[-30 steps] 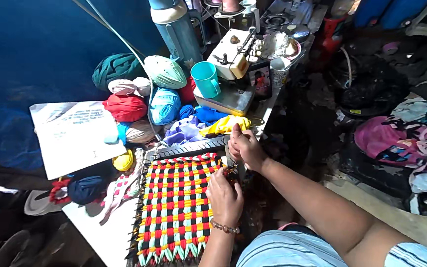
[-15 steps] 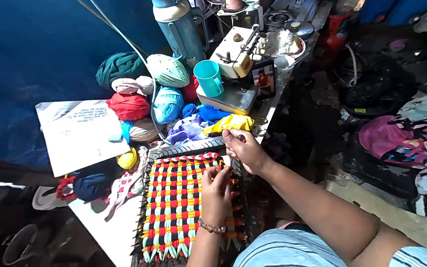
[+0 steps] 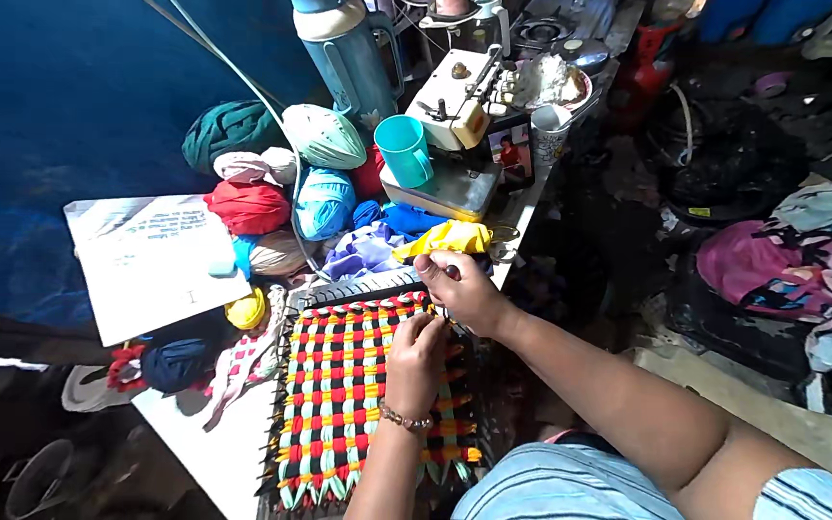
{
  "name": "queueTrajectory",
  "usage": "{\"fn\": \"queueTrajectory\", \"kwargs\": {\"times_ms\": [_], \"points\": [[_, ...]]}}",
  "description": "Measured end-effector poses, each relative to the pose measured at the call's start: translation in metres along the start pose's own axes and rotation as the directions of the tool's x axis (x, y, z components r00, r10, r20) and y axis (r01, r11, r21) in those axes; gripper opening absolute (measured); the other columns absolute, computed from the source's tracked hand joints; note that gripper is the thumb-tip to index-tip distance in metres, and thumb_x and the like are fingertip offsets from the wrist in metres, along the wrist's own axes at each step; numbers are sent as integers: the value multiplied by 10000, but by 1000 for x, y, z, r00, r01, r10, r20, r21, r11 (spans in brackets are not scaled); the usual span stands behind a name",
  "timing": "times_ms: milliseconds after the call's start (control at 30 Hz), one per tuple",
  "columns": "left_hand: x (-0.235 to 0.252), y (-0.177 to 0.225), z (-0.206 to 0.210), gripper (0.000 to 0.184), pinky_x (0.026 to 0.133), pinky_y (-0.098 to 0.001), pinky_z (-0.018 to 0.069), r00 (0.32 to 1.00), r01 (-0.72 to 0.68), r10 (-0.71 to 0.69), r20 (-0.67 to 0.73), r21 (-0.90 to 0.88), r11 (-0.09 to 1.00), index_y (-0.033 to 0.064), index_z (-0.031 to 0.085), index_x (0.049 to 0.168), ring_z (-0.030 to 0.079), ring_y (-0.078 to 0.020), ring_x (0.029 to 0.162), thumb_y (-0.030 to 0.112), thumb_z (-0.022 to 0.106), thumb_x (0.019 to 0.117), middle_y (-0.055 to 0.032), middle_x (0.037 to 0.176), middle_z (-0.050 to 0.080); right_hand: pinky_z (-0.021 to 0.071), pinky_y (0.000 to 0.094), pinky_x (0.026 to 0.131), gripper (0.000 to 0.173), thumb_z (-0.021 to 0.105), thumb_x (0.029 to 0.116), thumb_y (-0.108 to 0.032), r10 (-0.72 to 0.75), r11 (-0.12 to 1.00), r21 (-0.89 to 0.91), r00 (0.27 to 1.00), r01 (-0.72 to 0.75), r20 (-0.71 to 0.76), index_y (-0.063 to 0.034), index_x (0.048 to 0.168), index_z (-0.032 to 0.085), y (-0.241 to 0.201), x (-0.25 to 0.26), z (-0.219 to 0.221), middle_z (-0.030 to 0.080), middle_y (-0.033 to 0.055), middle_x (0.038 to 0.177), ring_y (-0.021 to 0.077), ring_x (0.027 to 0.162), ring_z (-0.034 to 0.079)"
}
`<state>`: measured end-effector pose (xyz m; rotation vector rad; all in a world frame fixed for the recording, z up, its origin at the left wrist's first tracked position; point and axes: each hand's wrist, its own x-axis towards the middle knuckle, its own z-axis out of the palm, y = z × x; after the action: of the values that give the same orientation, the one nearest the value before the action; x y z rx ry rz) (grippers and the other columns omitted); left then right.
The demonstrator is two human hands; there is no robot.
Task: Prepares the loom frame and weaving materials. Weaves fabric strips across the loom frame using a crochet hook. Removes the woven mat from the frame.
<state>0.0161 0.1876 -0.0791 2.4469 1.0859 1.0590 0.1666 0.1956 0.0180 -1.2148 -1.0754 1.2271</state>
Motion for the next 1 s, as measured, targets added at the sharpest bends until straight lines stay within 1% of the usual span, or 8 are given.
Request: {"fn": "queueTrajectory", "kwargs": {"times_ms": [167, 267, 333, 400, 533, 833, 933, 1000], "points": [[-14, 18, 8, 265, 912, -394, 577, 991, 118, -121, -51, -50, 992, -20, 739, 975, 709, -317, 1023, 227, 681, 897, -201, 1061, 723, 342, 184, 482, 345, 445, 1080, -250, -84, 992, 107, 989, 72, 121, -122, 765, 505, 7, 20, -8, 358, -81, 552, 12, 471, 365], [-15, 23, 12, 256, 910, -388, 579, 982, 176, -178, -60, -36, 984, -30, 755, 1009, 713, -315, 1013, 194, 679, 910, -202, 1055, 726, 358, 200, 515, 326, 459, 1076, -238, -61, 987, 157, 986, 36, 154, -122, 773, 491, 13, 28, -11, 366, -95, 571, 7, 499, 379], [-10, 23, 11, 233, 883, -391, 592, 979, 192, -194, -59, -36, 981, -32, 763, 1064, 720, -313, 972, 112, 677, 902, -200, 1027, 728, 355, 206, 508, 346, 457, 1084, -224, -46, 997, 70, 983, 34, 179, -91, 768, 505, 2, 25, -9, 366, -69, 575, 23, 494, 374], [-5, 22, 6, 201, 846, -394, 600, 979, 194, -196, -56, -27, 981, -19, 779, 1037, 723, -302, 922, 77, 696, 882, -192, 982, 729, 355, 206, 490, 385, 458, 1087, -199, -76, 991, -93, 973, 98, 219, -55, 734, 510, -11, 18, -3, 391, -27, 579, 42, 486, 383], [-6, 13, 6, 251, 840, -402, 599, 981, 187, -186, -46, 8, 982, -1, 787, 1004, 726, -301, 931, 196, 716, 867, -183, 992, 736, 351, 223, 511, 403, 494, 1084, -217, -140, 957, -207, 948, 204, 285, -20, 735, 544, -8, 20, 4, 433, 10, 618, 63, 533, 414], [7, 13, 19, 164, 772, -499, 598, 981, 190, -185, -51, 130, 973, -15, 763, 893, 725, -381, 866, 130, 757, 818, -201, 923, 730, 378, 222, 553, 392, 492, 1086, -233, -35, 990, -126, 975, 64, 222, -30, 751, 510, 3, 23, -5, 407, -7, 614, 55, 546, 417], [5, 8, 13, 229, 806, -484, 587, 979, 200, -201, 20, 41, 979, -1, 769, 939, 714, -350, 899, 200, 694, 860, -184, 967, 727, 397, 224, 570, 369, 492, 1087, -251, -4, 995, -100, 985, 21, 171, -27, 796, 531, 3, 21, -6, 421, -8, 638, 57, 561, 431], [6, 4, 3, 212, 826, -429, 595, 976, 204, -200, 91, -44, 978, 6, 783, 993, 716, -298, 915, 160, 670, 900, -179, 1006, 723, 400, 226, 577, 344, 496, 1088, -258, 38, 997, -77, 987, -27, 155, -18, 846, 548, 0, 18, -8, 418, -6, 665, 59, 572, 425]]}}
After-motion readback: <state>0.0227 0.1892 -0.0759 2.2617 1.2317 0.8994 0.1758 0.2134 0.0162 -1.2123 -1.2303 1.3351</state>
